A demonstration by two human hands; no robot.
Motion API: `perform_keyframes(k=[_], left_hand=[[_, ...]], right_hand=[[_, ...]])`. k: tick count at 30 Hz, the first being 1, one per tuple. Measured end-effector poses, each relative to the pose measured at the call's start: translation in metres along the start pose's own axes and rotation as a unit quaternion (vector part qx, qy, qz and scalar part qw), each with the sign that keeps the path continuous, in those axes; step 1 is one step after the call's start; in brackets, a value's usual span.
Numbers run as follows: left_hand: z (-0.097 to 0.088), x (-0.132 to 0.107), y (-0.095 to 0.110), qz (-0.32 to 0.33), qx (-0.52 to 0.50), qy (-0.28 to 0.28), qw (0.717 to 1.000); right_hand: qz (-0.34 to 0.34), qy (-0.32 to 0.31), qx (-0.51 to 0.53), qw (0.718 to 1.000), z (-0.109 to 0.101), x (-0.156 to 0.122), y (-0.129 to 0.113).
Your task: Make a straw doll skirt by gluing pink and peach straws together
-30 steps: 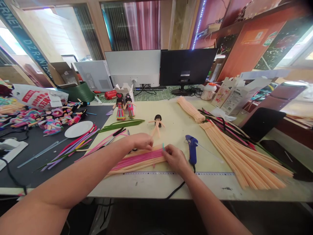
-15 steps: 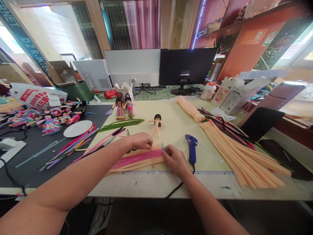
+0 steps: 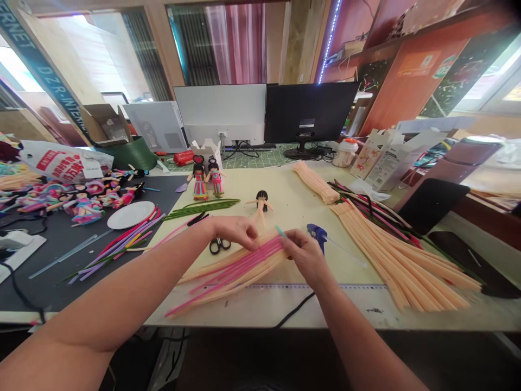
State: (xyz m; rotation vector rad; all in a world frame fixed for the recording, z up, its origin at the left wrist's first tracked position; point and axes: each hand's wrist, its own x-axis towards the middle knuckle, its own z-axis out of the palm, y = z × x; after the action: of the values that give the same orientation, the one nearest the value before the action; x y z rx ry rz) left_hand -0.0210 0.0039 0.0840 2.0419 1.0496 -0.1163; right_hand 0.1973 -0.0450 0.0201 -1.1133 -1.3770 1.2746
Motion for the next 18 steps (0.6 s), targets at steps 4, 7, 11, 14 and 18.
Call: perform_keyframes(k=[4, 7, 11, 14, 18], left_hand=[[-0.007, -0.012, 0.014, -0.011, -0.073, 0.074, 0.994], [-0.008, -0.020, 0.021, -0.033, -0.126, 0.125, 0.984], [-0.004, -0.030, 0.025, -0.014, -0.183, 0.114, 0.976], [0.004, -0.041, 0.027, 0.037, -0.233, 0.100, 0.966], [0.019, -0.052, 0.030, 0.017, -0.237, 0.159, 0.958]], right_hand=[[0.044, -0.018, 0.189, 0.981, 0.004, -0.007, -0.010], [0.075, -0.075, 0.180, 0.978, 0.012, -0.015, -0.017], [0.074, -0.085, 0.155, 0.981, 0.020, -0.020, -0.025], [0.081, -0.095, 0.180, 0.976, 0.020, -0.018, -0.030], [0.081, -0.115, 0.161, 0.977, 0.020, -0.019, -0.038]])
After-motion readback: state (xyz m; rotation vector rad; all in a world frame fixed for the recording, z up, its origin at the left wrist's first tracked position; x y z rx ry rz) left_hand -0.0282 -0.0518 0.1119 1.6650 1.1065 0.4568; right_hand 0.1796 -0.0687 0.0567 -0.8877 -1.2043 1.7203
